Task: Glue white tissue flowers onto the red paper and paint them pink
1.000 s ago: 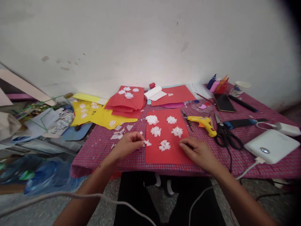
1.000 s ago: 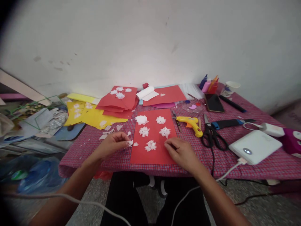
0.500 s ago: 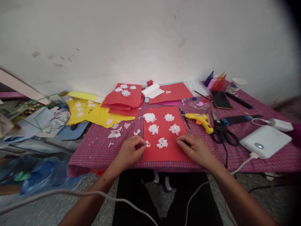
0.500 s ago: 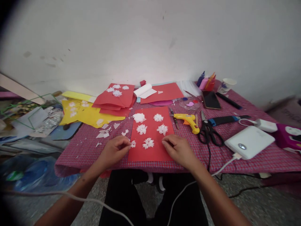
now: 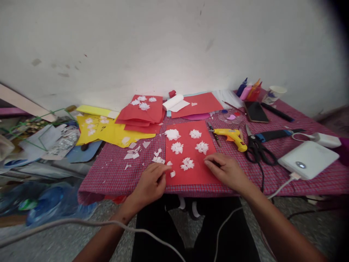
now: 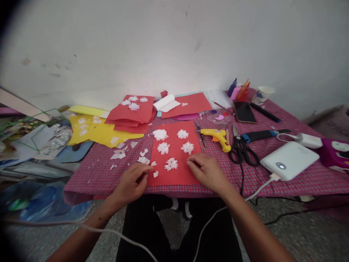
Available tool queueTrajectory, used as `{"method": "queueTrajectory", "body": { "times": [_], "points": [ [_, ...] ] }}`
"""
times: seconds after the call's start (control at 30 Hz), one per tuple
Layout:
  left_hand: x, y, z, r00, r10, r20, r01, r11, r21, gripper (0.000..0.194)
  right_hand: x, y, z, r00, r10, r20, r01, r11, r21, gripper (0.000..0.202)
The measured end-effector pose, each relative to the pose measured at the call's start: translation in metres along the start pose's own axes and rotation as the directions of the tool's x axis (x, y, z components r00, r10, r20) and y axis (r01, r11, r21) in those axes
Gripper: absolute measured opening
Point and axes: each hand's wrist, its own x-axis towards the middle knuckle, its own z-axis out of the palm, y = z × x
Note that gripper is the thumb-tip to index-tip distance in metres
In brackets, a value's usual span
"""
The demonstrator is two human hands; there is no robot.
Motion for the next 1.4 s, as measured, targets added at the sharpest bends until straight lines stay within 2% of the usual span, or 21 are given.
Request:
{"method": "queueTrajectory", "body": {
  "times": [0.1,0.17,0.27,0.33,0.4,0.5,0.57,0.73,0.83,0.93,1.03,1.13,1.27,1.4],
  "points": [
    [0.0,0.012,0.001,0.996,-0.087,-0.009,0.087,0.994,0.066,0.025,-0.001,0.002,0.0,1.0,0.003,0.006,-0.004,1.0,0.002,0.018],
    [0.002,0.016,0.003,0.992,-0.124,-0.008,0.124,0.982,0.143,0.029,-0.001,0.003,0.001,1.0,0.003,0.007,-0.003,1.0,0.002,0.018],
    [0.009,0.011,0.001,0.993,-0.116,-0.03,0.119,0.981,0.151,0.019,-0.001,0.004,0.002,1.0,-0.003,0.004,0.003,1.0,0.004,0.017],
    [0.017,0.003,-0.002,0.996,-0.083,-0.045,0.088,0.988,0.126,0.024,-0.001,0.004,0.002,1.0,-0.008,0.0,0.008,1.0,0.0,0.017],
    [0.025,-0.005,-0.006,0.998,-0.061,-0.008,0.061,0.985,0.164,0.03,-0.001,0.005,0.003,1.0,-0.01,-0.006,0.01,1.0,-0.008,0.017],
    [0.036,-0.008,-0.008,0.993,-0.061,0.104,0.033,0.968,0.25,0.025,-0.001,0.005,0.003,1.0,-0.008,-0.021,0.008,1.0,-0.021,0.017],
    [0.04,-0.007,-0.007,0.99,-0.053,0.133,0.015,0.962,0.272,0.018,-0.001,0.005,0.003,1.0,-0.007,-0.019,0.007,1.0,-0.022,0.017],
    [0.041,-0.014,-0.011,0.994,-0.057,0.095,0.023,0.943,0.332,0.015,-0.001,0.005,0.002,1.0,-0.011,-0.014,0.01,1.0,-0.021,0.018],
    [0.033,-0.02,-0.02,0.997,-0.073,0.018,0.061,0.922,0.382,0.017,-0.001,0.005,0.002,1.0,-0.011,-0.013,0.011,1.0,-0.017,0.018],
    [0.022,-0.013,-0.023,0.997,-0.056,-0.05,0.07,0.938,0.339,0.027,-0.002,0.005,0.002,1.0,-0.006,-0.009,0.006,1.0,-0.009,0.018],
    [0.014,0.003,-0.016,0.998,-0.057,0.005,0.055,0.977,0.206,0.021,-0.002,0.006,0.003,1.0,-0.011,-0.005,0.011,1.0,-0.011,0.018],
    [0.013,0.014,-0.006,0.994,-0.1,0.054,0.094,0.99,0.108,0.015,-0.002,0.007,0.003,1.0,-0.014,-0.004,0.014,1.0,-0.024,0.018],
    [0.019,0.015,0.003,0.986,-0.158,0.061,0.149,0.981,0.125,0.017,-0.001,0.006,0.003,1.0,-0.014,-0.009,0.014,1.0,-0.023,0.018],
    [0.018,0.015,0.005,0.981,-0.165,0.098,0.151,0.979,0.14,0.017,-0.001,0.005,0.002,1.0,-0.012,-0.012,0.012,1.0,-0.021,0.018]
  ]
}}
